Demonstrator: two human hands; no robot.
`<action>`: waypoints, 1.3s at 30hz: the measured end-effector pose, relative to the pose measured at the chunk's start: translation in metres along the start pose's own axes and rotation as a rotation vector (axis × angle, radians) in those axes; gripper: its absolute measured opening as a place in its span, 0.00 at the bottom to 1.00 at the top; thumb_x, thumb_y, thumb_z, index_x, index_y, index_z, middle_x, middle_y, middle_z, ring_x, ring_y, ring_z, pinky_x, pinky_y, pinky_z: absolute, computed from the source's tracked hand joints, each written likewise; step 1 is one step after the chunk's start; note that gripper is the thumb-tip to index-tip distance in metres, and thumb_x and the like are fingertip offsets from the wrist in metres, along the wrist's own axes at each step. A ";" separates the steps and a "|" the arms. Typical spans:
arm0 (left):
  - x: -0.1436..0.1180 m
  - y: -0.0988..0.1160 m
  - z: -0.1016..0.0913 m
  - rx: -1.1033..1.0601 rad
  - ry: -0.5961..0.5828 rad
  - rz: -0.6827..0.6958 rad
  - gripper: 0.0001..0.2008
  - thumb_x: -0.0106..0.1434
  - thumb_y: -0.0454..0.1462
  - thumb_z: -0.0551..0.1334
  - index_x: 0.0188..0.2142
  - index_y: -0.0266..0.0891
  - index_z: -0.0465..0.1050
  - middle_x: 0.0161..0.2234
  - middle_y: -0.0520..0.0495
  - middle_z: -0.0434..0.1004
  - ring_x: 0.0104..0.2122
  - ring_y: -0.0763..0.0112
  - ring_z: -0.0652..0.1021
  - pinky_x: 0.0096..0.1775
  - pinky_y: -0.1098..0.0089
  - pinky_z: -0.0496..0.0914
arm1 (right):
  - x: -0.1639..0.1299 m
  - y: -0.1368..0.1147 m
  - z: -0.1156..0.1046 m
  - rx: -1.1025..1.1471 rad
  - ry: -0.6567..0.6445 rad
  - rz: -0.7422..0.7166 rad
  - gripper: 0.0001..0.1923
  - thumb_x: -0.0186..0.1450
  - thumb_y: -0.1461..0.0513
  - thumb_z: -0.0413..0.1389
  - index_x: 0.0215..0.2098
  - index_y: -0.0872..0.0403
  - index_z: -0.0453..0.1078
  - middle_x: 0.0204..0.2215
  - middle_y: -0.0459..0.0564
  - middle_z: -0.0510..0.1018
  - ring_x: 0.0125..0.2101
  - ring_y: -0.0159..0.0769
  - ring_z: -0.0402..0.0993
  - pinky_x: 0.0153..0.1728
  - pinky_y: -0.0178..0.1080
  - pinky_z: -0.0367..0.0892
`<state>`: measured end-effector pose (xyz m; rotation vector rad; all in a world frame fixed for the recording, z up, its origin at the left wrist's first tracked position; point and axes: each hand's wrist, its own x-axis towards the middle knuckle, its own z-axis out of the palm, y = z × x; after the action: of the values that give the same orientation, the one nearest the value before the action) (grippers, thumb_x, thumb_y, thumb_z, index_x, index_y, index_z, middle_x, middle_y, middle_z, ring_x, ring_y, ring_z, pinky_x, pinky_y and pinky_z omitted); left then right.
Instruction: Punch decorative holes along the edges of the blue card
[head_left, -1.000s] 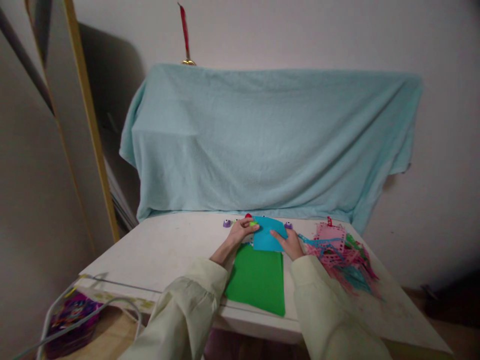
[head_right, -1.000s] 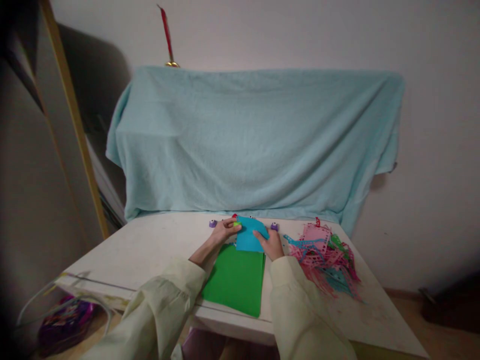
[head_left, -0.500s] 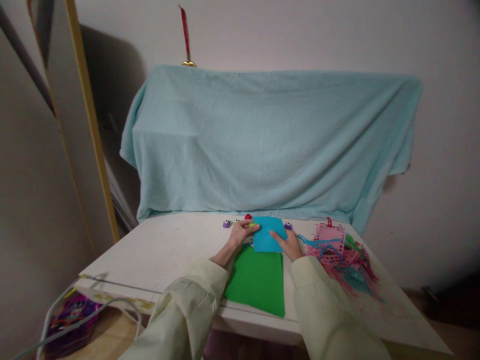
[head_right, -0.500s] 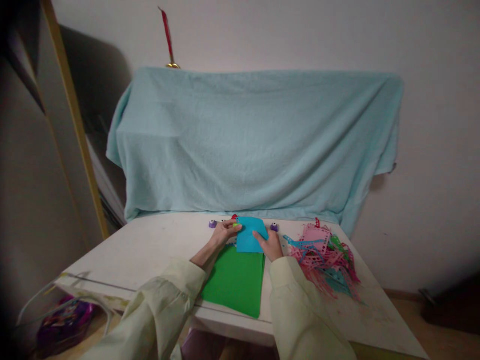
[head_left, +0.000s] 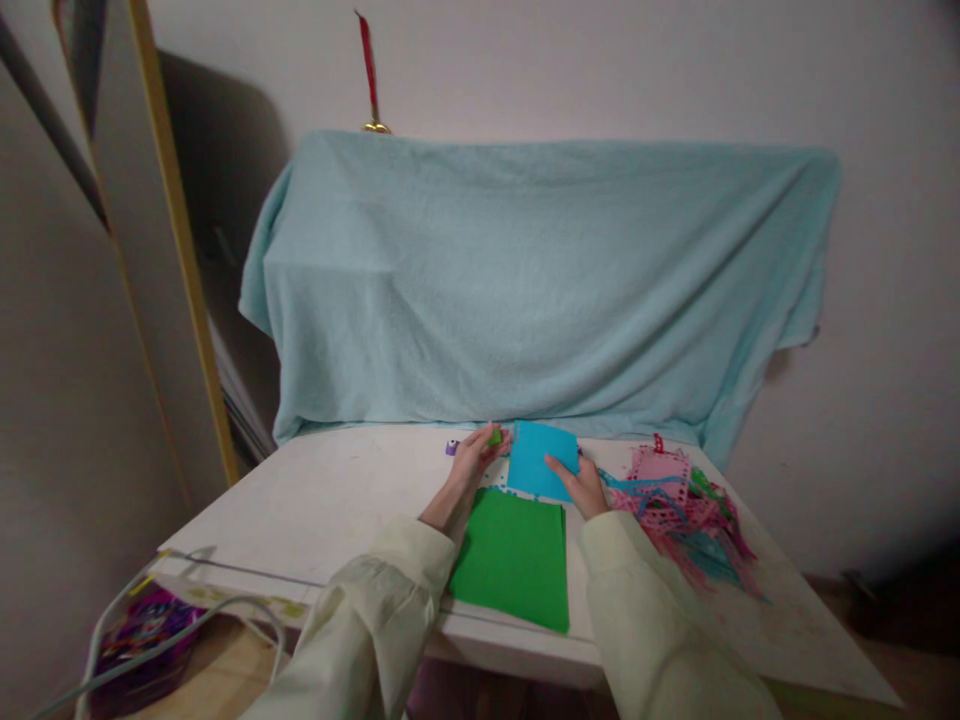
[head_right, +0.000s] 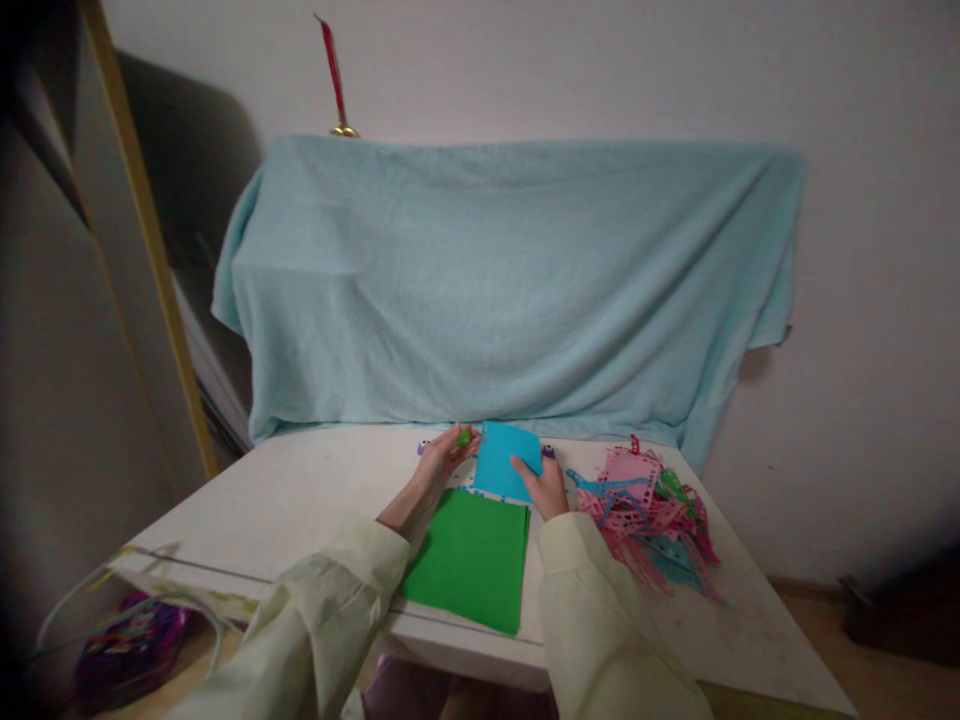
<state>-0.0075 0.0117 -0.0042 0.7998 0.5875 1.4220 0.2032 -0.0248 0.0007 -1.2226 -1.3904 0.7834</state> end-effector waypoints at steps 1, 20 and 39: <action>0.000 0.001 -0.001 0.003 0.006 -0.005 0.23 0.56 0.49 0.67 0.42 0.32 0.73 0.41 0.38 0.77 0.40 0.62 0.78 0.47 0.62 0.71 | 0.000 0.000 0.000 0.001 0.001 0.004 0.23 0.53 0.47 0.60 0.35 0.58 0.76 0.33 0.56 0.82 0.35 0.46 0.77 0.37 0.43 0.71; -0.005 -0.002 0.004 0.070 -0.070 -0.025 0.23 0.47 0.38 0.74 0.43 0.35 0.76 0.39 0.43 0.78 0.41 0.65 0.77 0.51 0.64 0.67 | 0.000 0.001 0.000 -0.012 0.044 -0.026 0.24 0.53 0.47 0.60 0.37 0.58 0.76 0.35 0.56 0.82 0.36 0.46 0.77 0.38 0.44 0.71; -0.004 -0.005 0.002 0.090 -0.038 -0.101 0.24 0.46 0.40 0.75 0.43 0.35 0.76 0.41 0.40 0.78 0.39 0.63 0.78 0.46 0.63 0.70 | 0.000 0.000 -0.003 -0.087 0.025 -0.055 0.21 0.54 0.48 0.59 0.32 0.58 0.76 0.31 0.56 0.81 0.32 0.46 0.76 0.35 0.42 0.70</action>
<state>-0.0036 0.0079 -0.0071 0.8550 0.6573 1.2922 0.2058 -0.0250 0.0014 -1.2520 -1.4439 0.6734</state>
